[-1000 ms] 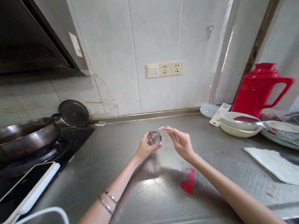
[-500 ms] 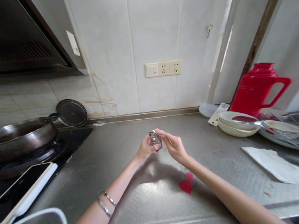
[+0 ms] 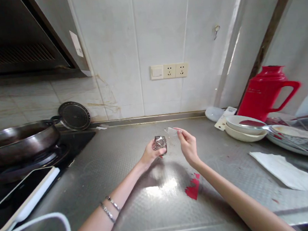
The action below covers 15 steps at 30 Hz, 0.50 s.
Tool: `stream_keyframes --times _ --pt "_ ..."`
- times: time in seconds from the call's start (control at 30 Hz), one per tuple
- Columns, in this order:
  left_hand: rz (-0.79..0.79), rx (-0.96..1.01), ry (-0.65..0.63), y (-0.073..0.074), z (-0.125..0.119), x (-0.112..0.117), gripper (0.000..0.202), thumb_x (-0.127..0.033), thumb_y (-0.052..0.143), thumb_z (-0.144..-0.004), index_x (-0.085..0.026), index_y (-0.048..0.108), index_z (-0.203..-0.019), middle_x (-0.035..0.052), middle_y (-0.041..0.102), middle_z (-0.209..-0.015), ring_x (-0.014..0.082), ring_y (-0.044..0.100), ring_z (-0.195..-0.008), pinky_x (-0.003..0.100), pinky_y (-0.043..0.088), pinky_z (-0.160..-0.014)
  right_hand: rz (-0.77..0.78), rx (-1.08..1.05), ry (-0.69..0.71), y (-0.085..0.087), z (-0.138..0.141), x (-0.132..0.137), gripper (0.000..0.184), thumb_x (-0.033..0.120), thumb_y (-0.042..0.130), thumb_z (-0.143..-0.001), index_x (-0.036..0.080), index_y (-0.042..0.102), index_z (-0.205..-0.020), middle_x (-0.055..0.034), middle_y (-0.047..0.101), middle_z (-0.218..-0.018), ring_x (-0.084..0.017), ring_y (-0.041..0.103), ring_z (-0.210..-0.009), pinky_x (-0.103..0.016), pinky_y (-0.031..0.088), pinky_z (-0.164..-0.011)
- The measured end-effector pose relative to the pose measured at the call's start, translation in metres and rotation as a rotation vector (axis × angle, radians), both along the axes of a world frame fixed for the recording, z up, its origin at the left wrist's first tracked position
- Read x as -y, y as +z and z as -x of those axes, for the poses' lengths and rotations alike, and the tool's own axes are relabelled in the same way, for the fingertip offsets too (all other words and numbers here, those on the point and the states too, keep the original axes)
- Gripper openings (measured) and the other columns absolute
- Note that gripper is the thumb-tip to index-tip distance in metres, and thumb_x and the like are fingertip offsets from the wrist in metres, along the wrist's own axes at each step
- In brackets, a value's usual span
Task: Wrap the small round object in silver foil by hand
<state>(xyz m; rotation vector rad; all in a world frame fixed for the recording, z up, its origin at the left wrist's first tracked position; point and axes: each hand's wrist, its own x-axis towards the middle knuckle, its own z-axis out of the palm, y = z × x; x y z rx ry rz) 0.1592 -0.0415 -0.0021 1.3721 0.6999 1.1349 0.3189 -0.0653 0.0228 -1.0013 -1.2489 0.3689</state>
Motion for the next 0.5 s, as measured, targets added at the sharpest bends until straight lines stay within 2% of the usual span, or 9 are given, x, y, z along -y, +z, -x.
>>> stream_keyframes --times 0.13,0.23,0.37,0.5 --pt "0.018 -0.011 -0.014 0.003 -0.003 0.005 0.052 -0.029 0.075 -0.058 -0.012 0.056 -0.104 0.0072 0.063 -0.091 0.0152 0.059 -0.075 0.024 0.047 -0.062 -0.013 0.19 0.053 -0.01 0.001 -0.002 0.032 0.038 0.044 -0.092 0.02 0.068 -0.102 -0.0068 0.072 -0.1 -0.02 0.067 -0.089 -0.032 0.051 -0.079" --pt "0.008 -0.015 -0.013 0.004 -0.004 0.006 0.05 -0.03 0.074 -0.06 -0.012 0.056 -0.103 0.0056 0.062 -0.088 0.0141 0.058 -0.071 0.023 0.045 -0.058 -0.099 0.296 0.089 -0.015 0.007 0.002 0.029 0.033 0.043 -0.092 0.023 0.067 -0.106 -0.0044 0.072 -0.103 -0.021 0.066 -0.099 -0.034 0.051 -0.086" --pt "-0.05 -0.001 -0.029 0.001 -0.005 0.002 0.046 -0.033 0.074 -0.06 -0.013 0.057 -0.098 0.0037 0.062 -0.084 0.0132 0.057 -0.071 0.023 0.045 -0.061 -0.204 0.372 0.093 -0.013 0.012 0.009 0.028 0.027 0.043 -0.092 0.026 0.065 -0.109 -0.002 0.071 -0.107 -0.02 0.063 -0.107 -0.036 0.049 -0.095" --pt "-0.049 -0.02 -0.046 0.001 -0.005 0.002 0.05 -0.036 0.076 -0.059 -0.013 0.057 -0.099 0.0034 0.061 -0.082 0.0116 0.055 -0.065 0.021 0.042 -0.053 -0.221 0.364 0.095 -0.007 0.013 0.017 0.026 0.026 0.045 -0.091 0.025 0.068 -0.103 -0.0022 0.072 -0.101 -0.02 0.064 -0.105 -0.034 0.05 -0.092"
